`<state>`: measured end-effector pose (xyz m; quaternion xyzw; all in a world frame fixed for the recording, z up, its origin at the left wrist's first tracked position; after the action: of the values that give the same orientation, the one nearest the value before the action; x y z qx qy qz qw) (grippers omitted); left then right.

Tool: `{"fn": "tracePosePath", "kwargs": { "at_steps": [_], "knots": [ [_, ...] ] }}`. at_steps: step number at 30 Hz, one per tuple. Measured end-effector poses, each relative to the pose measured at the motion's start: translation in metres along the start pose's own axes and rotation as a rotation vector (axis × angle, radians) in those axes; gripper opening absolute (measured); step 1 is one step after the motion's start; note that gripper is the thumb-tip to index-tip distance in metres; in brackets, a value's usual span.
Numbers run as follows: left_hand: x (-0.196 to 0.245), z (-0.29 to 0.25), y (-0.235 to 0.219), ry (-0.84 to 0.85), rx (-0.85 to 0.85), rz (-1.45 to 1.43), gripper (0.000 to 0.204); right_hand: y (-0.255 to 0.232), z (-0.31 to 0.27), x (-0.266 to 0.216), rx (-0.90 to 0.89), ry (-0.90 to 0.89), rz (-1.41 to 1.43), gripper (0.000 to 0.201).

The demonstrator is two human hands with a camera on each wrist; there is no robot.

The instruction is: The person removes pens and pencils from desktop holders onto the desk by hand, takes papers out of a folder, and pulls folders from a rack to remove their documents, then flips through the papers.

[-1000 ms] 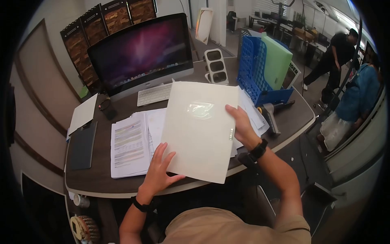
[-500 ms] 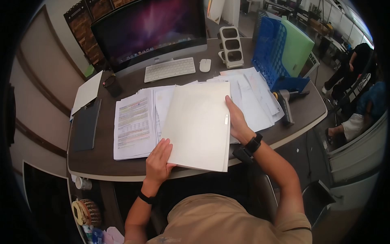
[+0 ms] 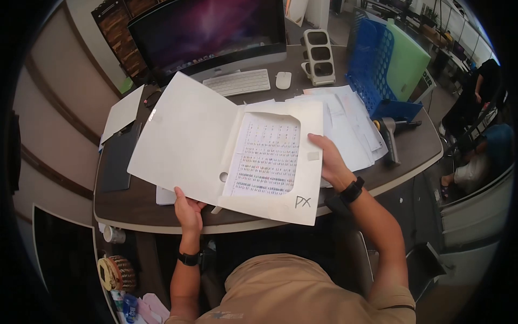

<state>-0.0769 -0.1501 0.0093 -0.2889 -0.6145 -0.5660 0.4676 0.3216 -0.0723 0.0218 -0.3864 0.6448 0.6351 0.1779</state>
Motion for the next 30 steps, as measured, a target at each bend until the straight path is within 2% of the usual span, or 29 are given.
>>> {"fn": "tracePosePath", "kwargs": {
  "at_steps": [2,3,5,6,8,9,10,12,13,15,17,19,21,22,24,28,30],
  "knots": [
    [0.015,-0.007,0.005,-0.293,0.058,0.051,0.064,0.013,-0.004,-0.014,-0.055,-0.017,0.015,0.049],
    [0.019,-0.004,-0.011,-0.292,0.063,0.051,0.064,0.020,-0.007,-0.020,-0.077,0.004,0.097,0.049],
    [0.015,-0.003,-0.034,-0.618,-0.337,0.201,0.061,0.033,-0.014,-0.031,-0.090,0.014,0.174,0.050],
    [0.016,-0.004,-0.035,-0.616,-0.336,0.200,0.061,0.035,-0.015,-0.036,-0.092,0.015,0.173,0.050],
    [0.034,-0.015,-0.021,-0.622,-0.461,0.309,0.060,0.038,-0.019,-0.046,-0.144,-0.069,0.073,0.050],
    [0.043,-0.017,-0.013,-0.569,-0.576,0.194,0.052,0.037,-0.020,-0.045,-0.140,-0.066,0.077,0.050],
    [0.050,-0.019,0.005,-0.572,-0.574,0.194,0.052,0.036,-0.020,-0.044,-0.140,-0.053,0.072,0.050],
    [0.070,-0.009,0.057,-0.217,-0.418,0.264,0.041,0.040,-0.020,-0.046,-0.147,-0.038,0.062,0.050],
    [0.063,-0.001,0.068,-0.212,-0.414,0.262,0.041,0.051,-0.024,-0.045,-0.154,-0.042,0.089,0.050],
    [0.052,0.018,0.086,0.007,-0.491,0.496,0.048,0.067,-0.032,-0.045,-0.165,-0.047,0.116,0.051],
    [0.043,0.025,0.101,0.012,-0.488,0.490,0.052,0.077,-0.038,-0.050,-0.166,-0.139,0.018,0.052],
    [0.038,0.034,0.111,0.003,-0.486,0.491,0.057,0.077,-0.040,-0.047,-0.164,-0.140,0.003,0.053],
    [0.029,0.043,0.114,-0.197,-0.500,0.463,0.061,0.078,-0.041,-0.045,-0.166,-0.142,-0.017,0.053],
    [0.030,0.044,0.117,-0.196,-0.501,0.464,0.061,0.078,-0.042,-0.043,-0.160,-0.125,-0.004,0.054],
    [0.028,0.040,0.126,-0.338,-0.621,0.309,0.055,0.079,-0.043,-0.041,-0.154,-0.107,0.009,0.055],
    [0.021,0.034,0.126,-0.338,-0.668,0.405,0.045,0.087,-0.046,-0.040,-0.151,-0.142,-0.051,0.055],
    [0.024,0.035,0.125,-0.247,-0.591,0.398,0.035,0.088,-0.048,-0.044,-0.144,-0.153,-0.081,0.055]
  ]
}}
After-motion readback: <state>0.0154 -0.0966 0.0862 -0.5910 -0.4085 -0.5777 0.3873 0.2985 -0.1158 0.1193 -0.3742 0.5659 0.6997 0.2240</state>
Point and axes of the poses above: each hand's wrist, its own z-axis towards the middle knuckle, its own y-axis out of the palm, x = y × z, the point moved 5 cm from there along z, towards the middle knuckle, and after that the axes turned 3 degrees about -x, right-handed, at the moved point
